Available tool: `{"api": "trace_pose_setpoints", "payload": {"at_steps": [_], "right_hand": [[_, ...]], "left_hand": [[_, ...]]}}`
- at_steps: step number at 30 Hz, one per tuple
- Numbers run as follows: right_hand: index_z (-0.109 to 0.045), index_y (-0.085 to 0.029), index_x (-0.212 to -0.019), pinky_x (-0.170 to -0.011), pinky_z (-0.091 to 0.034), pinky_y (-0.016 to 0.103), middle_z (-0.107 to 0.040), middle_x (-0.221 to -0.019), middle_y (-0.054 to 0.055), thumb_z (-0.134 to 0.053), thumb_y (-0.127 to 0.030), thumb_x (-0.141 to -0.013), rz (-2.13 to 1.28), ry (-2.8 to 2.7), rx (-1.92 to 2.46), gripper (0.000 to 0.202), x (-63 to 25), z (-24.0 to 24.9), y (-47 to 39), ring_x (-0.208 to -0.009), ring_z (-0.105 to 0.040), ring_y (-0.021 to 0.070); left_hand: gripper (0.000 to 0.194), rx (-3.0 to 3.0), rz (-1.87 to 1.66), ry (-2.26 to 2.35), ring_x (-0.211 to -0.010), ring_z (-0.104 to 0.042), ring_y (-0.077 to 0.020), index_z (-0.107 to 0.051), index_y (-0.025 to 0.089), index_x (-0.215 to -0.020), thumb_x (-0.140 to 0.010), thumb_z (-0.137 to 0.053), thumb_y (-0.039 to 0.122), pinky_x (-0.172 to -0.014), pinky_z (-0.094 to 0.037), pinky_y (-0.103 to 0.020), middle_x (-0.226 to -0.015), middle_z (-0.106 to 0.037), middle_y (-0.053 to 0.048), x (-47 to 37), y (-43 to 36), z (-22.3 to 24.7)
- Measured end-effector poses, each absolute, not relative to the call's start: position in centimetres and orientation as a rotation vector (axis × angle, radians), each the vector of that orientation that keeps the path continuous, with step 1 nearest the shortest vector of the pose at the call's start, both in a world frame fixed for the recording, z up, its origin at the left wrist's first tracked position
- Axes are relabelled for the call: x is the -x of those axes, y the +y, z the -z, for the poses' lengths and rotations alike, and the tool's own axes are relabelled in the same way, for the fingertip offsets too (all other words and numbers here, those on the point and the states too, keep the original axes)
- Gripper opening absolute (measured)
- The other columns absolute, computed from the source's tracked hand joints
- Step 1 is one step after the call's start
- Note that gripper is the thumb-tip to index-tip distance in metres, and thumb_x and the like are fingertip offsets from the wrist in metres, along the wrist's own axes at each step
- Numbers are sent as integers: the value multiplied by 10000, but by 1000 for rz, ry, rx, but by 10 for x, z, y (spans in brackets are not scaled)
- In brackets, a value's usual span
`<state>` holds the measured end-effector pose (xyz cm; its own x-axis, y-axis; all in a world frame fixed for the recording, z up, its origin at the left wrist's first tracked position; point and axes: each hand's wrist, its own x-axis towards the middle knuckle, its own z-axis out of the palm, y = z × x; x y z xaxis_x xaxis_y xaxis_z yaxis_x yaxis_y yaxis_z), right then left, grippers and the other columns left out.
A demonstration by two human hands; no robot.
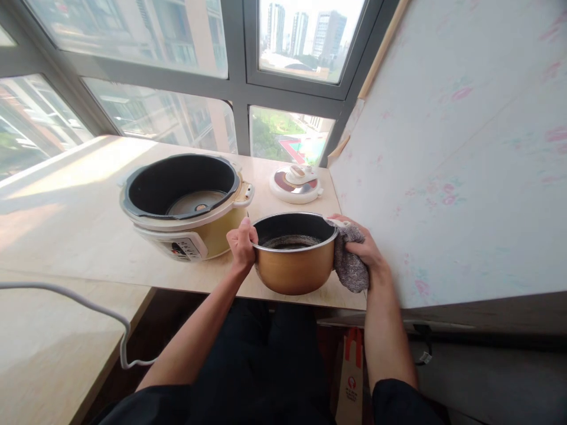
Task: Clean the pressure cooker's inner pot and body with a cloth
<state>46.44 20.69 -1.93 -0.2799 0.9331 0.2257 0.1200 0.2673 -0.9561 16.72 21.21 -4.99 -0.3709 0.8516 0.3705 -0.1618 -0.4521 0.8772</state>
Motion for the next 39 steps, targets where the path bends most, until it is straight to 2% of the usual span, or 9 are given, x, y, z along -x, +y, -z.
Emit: {"api": "trace_pose_setpoints", "payload": {"at_steps": [5,8,10,14,22,25,31,35,39], "right_hand": [[-746,-234,-960,-1085,-418,396,-695,-1119,38,-596,-133,-604,-800,-1818,1103,399,-449,-11,194,-1145,-620,265],[-732,-218,-898,-1008,-464,382,-699,-1045,47,-600,-149,-644,-714,-1851,1140,294,-437,-21,184,-1062,-636,254],[-712,-215,-866,-950,-482,371,-697,-1005,45,-597,-159,-664,-674,-1868,1184,239,-431,-26,178,-1014,-643,248],[-691,-224,-866,-895,-489,367,-702,-972,34,-594,-175,-710,-580,-1934,1310,190,-417,-34,167,-947,-655,239],[-684,-252,-904,-814,-514,362,-714,-951,28,-617,-157,-745,-306,-1960,1444,197,-367,-54,139,-896,-665,242],[-674,-254,-936,-835,-531,372,-701,-982,42,-614,-135,-747,-196,-1934,1445,232,-350,-52,127,-914,-662,251],[-643,-230,-1198,-980,-531,451,-648,-1182,116,-629,-130,-783,80,-1733,1327,428,-319,-35,108,-1111,-626,313],[-652,-243,-1237,-1040,-516,471,-635,-1245,117,-636,-117,-805,21,-1724,1251,450,-323,-30,109,-1179,-610,310],[-686,-265,-1202,-1079,-497,462,-650,-1261,80,-604,-88,-780,-104,-1718,1234,465,-358,-27,125,-1203,-617,278]], "left_hand": [[695,-1076,-1952,1038,-384,-356,-109,-344,232,-338,-961,-419,531,-517,-359,-305,-346,-352,-21,-174,216,55],[680,-1037,-1951,1122,-433,-426,-133,-369,246,-355,-972,-355,531,-703,-498,-345,-365,-389,-28,-172,218,58],[684,-1087,-1916,1155,-482,-479,-153,-388,249,-376,-985,-295,545,-806,-515,-373,-401,-450,-44,-168,216,60],[692,-1476,-1804,1228,-551,-526,-173,-490,231,-450,-1021,-235,527,-763,-461,-362,-493,-559,-59,-164,197,50],[472,-2333,-1501,1488,-462,-372,-126,-465,188,-526,-980,-519,303,-596,-230,-351,-484,-489,-4,-191,151,-7],[523,-2290,-1565,1622,-429,-325,-119,-470,183,-471,-975,-538,309,-572,-200,-339,-428,-454,-1,-198,154,-8],[591,-1963,-1714,1650,-404,-263,-81,-371,159,-389,-926,-568,311,-540,-213,-294,-382,-300,29,-192,173,-2],[611,-1714,-1676,1525,-411,-194,-69,-235,162,-405,-876,-577,349,-500,-220,-280,-421,-175,32,-179,178,0],[595,-1564,-1677,1413,-420,-191,-72,-186,176,-423,-818,-596,349,-472,-191,-284,-439,-159,27,-168,185,4]]}}
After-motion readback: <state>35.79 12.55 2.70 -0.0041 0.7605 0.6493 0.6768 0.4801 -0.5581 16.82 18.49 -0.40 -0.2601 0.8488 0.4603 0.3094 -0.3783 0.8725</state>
